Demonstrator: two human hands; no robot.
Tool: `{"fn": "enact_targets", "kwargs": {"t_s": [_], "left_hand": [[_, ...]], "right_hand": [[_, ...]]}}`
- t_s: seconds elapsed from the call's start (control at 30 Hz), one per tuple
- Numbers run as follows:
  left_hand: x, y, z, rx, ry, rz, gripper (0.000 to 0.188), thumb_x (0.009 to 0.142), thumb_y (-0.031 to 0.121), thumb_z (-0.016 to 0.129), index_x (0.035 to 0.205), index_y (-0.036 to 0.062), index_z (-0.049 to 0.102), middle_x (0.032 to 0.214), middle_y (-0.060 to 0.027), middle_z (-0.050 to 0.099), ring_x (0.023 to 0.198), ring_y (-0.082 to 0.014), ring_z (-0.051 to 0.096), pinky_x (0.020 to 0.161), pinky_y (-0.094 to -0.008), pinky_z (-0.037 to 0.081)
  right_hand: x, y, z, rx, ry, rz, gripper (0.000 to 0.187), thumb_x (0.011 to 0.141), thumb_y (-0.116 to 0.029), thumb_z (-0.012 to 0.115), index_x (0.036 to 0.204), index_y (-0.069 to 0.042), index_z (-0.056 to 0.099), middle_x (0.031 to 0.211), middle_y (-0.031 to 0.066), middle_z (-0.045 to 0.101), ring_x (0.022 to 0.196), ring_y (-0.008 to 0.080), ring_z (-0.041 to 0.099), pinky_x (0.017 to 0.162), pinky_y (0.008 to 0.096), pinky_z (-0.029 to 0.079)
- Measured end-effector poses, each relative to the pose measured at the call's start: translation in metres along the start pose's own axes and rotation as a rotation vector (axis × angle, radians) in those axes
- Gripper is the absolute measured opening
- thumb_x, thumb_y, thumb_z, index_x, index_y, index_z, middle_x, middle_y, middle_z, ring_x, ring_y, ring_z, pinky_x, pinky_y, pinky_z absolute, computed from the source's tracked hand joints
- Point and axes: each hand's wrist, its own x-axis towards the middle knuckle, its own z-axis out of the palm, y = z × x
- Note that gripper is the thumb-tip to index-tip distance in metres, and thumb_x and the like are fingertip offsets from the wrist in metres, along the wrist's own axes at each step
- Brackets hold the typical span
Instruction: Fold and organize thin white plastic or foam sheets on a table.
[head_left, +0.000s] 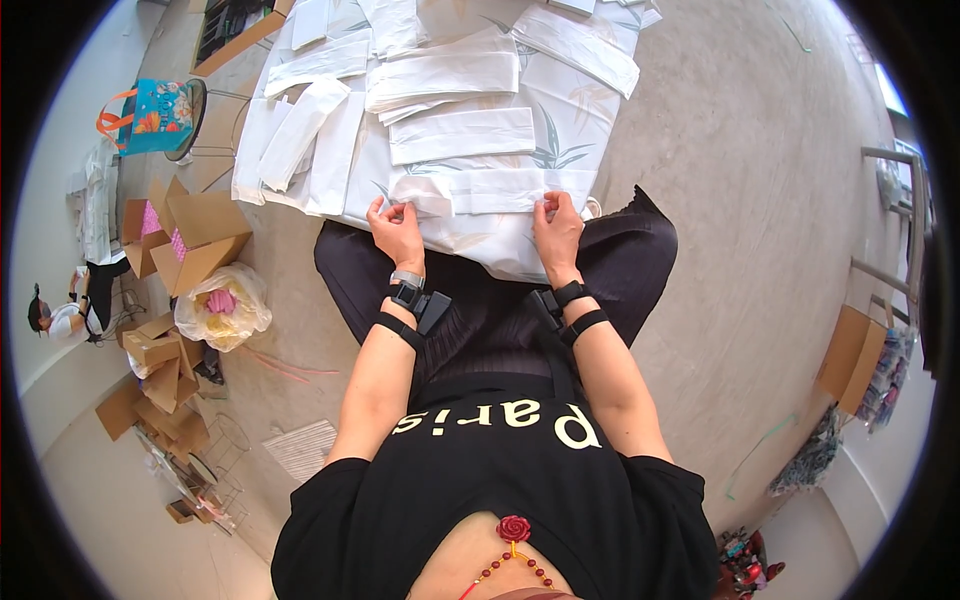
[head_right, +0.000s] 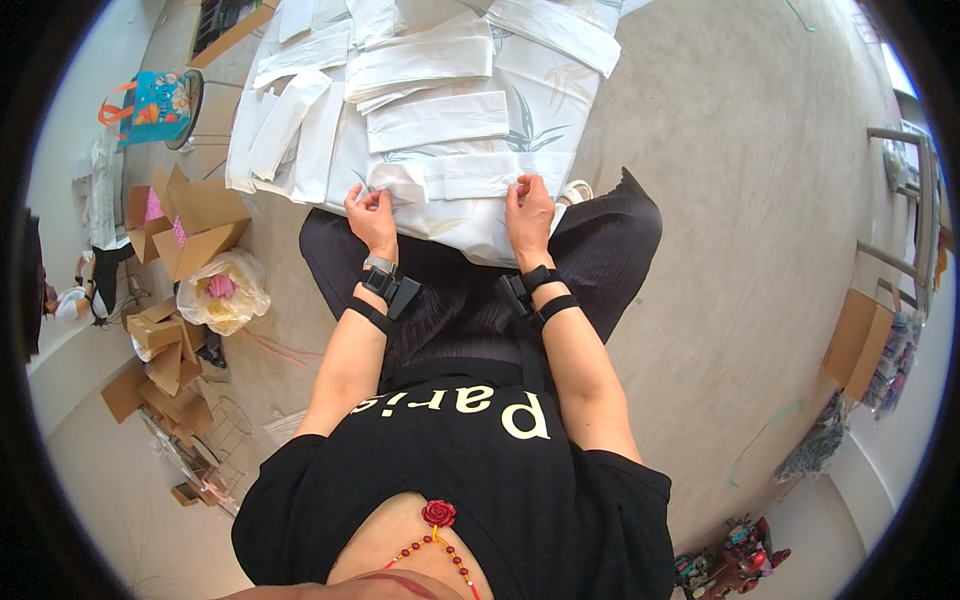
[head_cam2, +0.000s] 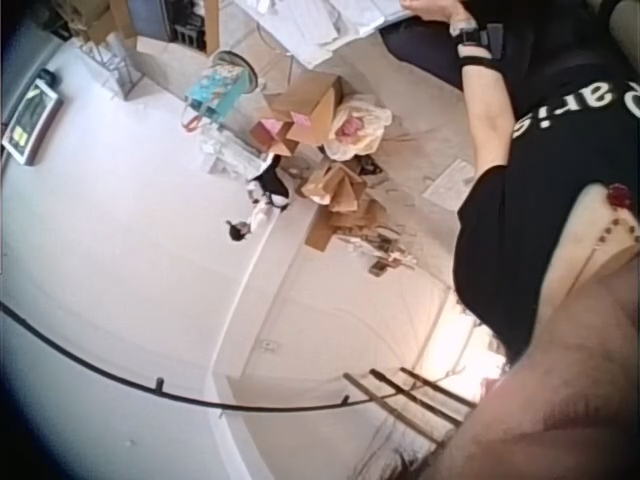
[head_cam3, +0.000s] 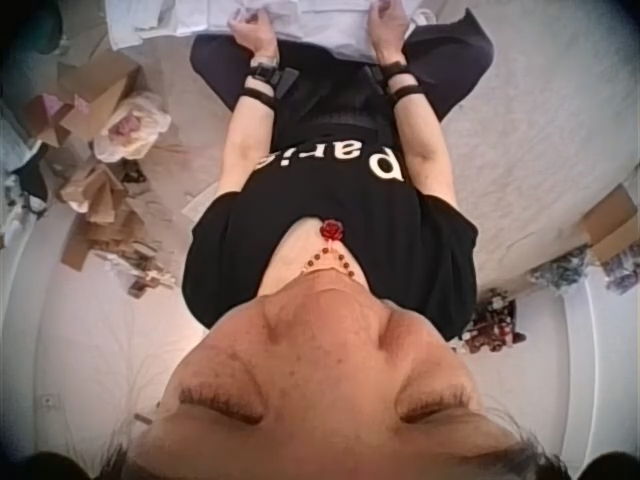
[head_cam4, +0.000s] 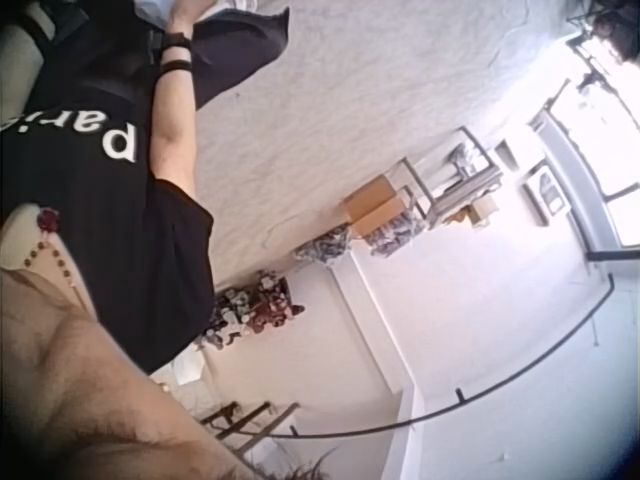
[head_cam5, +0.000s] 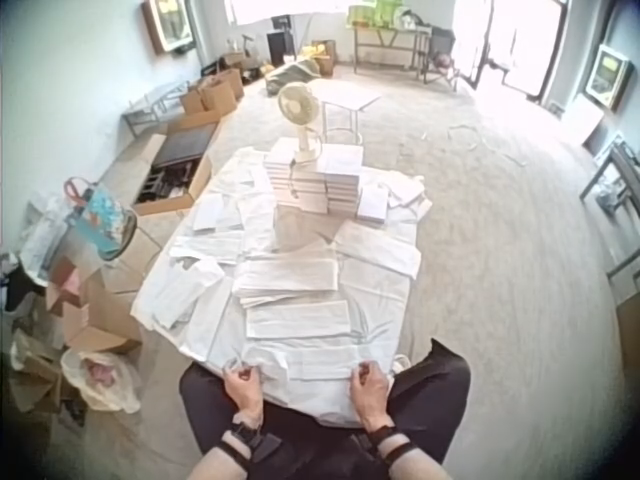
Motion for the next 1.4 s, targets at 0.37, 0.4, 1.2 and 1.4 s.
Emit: {"fn": "enact_targets", "kwargs": {"t_s": [0.37, 0.4, 1.2, 1.4], "left_hand": [[-0.005, 0.006, -0.002, 0.033, -0.058, -0.048, 0.058, 0.082, 0.011, 0.079, 0.132, 0.0003, 0.054, 0.1, -0.0077, 0.069, 0.086, -0.0196, 0.061, 0.083, -0.0353, 0.05], [-0.008, 0.007, -0.003, 0.203, 0.048, 0.117, 0.057, 0.081, 0.01, 0.078, 0.132, 0.001, 0.054, 0.109, -0.0106, 0.065, 0.096, -0.0242, 0.059, 0.09, -0.0386, 0.047], [-0.082, 0.088, 0.097, 0.178, -0.675, 0.707, 0.038, 0.084, 0.004, 0.073, 0.121, 0.0081, 0.068, 0.114, -0.016, 0.056, 0.106, -0.0355, 0.06, 0.092, -0.0423, 0.051], [-0.077, 0.085, 0.094, 0.207, -0.687, 0.662, 0.045, 0.08, 0.009, 0.08, 0.123, 0.0109, 0.068, 0.115, -0.0151, 0.055, 0.107, -0.0345, 0.058, 0.095, -0.0422, 0.05]], "right_hand": [[0.002, 0.012, 0.002, -0.046, 0.049, -0.093, 0.019, 0.094, -0.009, 0.071, 0.109, 0.0, 0.064, 0.078, 0.0088, 0.066, 0.062, 0.017, 0.068, 0.06, 0.0327, 0.055], [0.0, 0.004, 0.0, -0.045, 0.046, -0.09, 0.021, 0.092, -0.007, 0.072, 0.109, 0.001, 0.063, 0.083, 0.0126, 0.065, 0.071, 0.0243, 0.066, 0.067, 0.0371, 0.054], [0.039, 0.085, -0.039, 1.075, 0.143, 0.761, 0.021, 0.096, -0.026, 0.075, 0.107, -0.011, 0.067, 0.097, -0.0026, 0.067, 0.09, 0.0124, 0.062, 0.086, 0.0327, 0.046], [0.019, 0.03, -0.045, 0.935, 0.245, 0.284, 0.017, 0.1, -0.015, 0.07, 0.111, -0.003, 0.065, 0.102, 0.0017, 0.069, 0.092, 0.0102, 0.063, 0.086, 0.0291, 0.052]]}}
